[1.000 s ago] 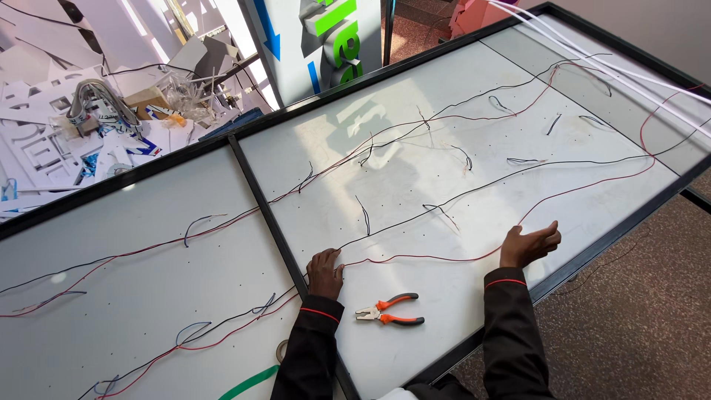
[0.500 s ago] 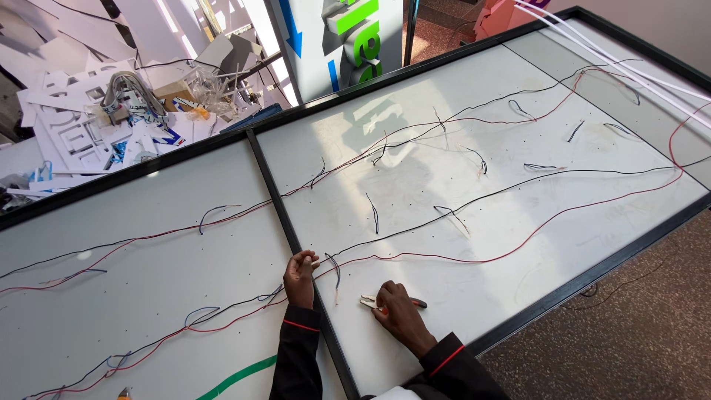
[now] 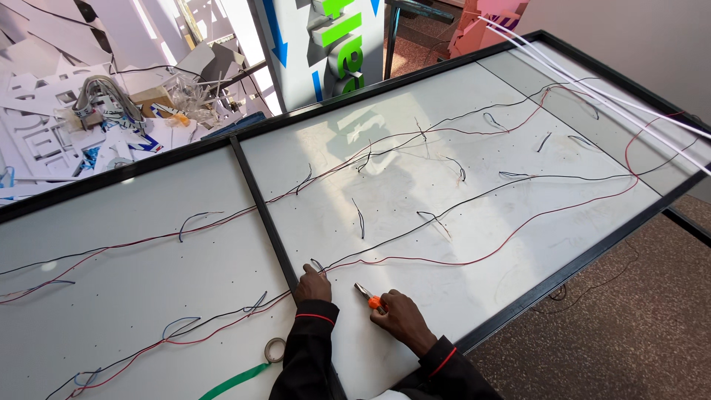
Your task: The person works on a flat white surface, stripping and twisting multiple colored wires together. They use pliers to cut and strip wire ends, then wrap the connections with electrical tape. The process is repeated for several wire pairs across the surface.
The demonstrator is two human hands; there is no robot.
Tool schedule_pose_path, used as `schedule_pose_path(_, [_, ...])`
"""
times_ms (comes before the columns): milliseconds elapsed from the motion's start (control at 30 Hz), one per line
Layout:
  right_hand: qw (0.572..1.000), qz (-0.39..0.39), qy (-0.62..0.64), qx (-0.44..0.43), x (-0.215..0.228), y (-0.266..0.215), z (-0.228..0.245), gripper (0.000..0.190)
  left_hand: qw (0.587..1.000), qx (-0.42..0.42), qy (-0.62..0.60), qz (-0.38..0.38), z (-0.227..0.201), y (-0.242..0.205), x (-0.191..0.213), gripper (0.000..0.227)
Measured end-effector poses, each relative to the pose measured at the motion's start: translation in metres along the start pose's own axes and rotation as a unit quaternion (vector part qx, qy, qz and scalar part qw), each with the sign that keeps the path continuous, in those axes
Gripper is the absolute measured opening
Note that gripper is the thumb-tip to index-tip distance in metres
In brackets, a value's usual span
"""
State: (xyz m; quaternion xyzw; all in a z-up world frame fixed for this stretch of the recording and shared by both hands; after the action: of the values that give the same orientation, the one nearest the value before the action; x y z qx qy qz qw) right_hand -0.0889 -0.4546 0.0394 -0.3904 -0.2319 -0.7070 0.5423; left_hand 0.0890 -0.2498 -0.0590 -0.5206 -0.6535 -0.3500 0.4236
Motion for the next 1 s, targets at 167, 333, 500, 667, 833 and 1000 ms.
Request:
schedule_pose_path(167, [0.94, 0.085, 0.269, -0.193, 0.02, -0.007, 0.007, 0.045, 0.998, -0.039, -0.056, -0.017, -0.003, -0.002, 0.014, 0.021])
schedule_pose_path(333, [0.79, 0.134, 0.515, -0.303, 0.011, -0.006, 0.033, 0.042, 0.995, -0.075, -0.07, -0.012, 0.001, -0.007, 0.017, 0.016])
schedule_pose_path(500, [0.808, 0.146, 0.492, -0.289, 0.001, 0.008, 0.047, 0.026, 0.972, -0.095, -0.178, -0.122, 0.007, -0.009, 0.012, 0.007])
schedule_pose_path(667, [0.783, 0.214, 0.518, -0.269, -0.011, 0.023, 0.068, 0.033, 0.974, -0.076, -0.177, -0.123, 0.015, -0.003, 0.009, 0.016])
schedule_pose_path(833, [0.793, 0.215, 0.495, -0.282, -0.022, 0.025, 0.073, 0.026, 0.988, 0.002, -0.136, -0.074, 0.005, -0.012, 0.013, 0.019])
schedule_pose_path(1000, [0.732, 0.199, 0.572, -0.311, -0.026, 0.018, 0.067, 0.022, 0.595, 0.306, -0.738, 0.084, -0.009, -0.042, 0.01, 0.044])
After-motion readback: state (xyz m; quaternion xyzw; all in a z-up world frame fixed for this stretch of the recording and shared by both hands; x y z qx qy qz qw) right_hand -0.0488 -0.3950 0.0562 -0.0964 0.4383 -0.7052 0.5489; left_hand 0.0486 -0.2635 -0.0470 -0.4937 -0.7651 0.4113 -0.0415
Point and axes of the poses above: each hand's wrist, its own y-axis towards the middle knuckle, its own x-axis out of the back of the hand, z = x × y, the point moved 3 cm from there along y, towards the middle knuckle, and after that the axes turned 10 degrees about -z, right-handed, at the moved point
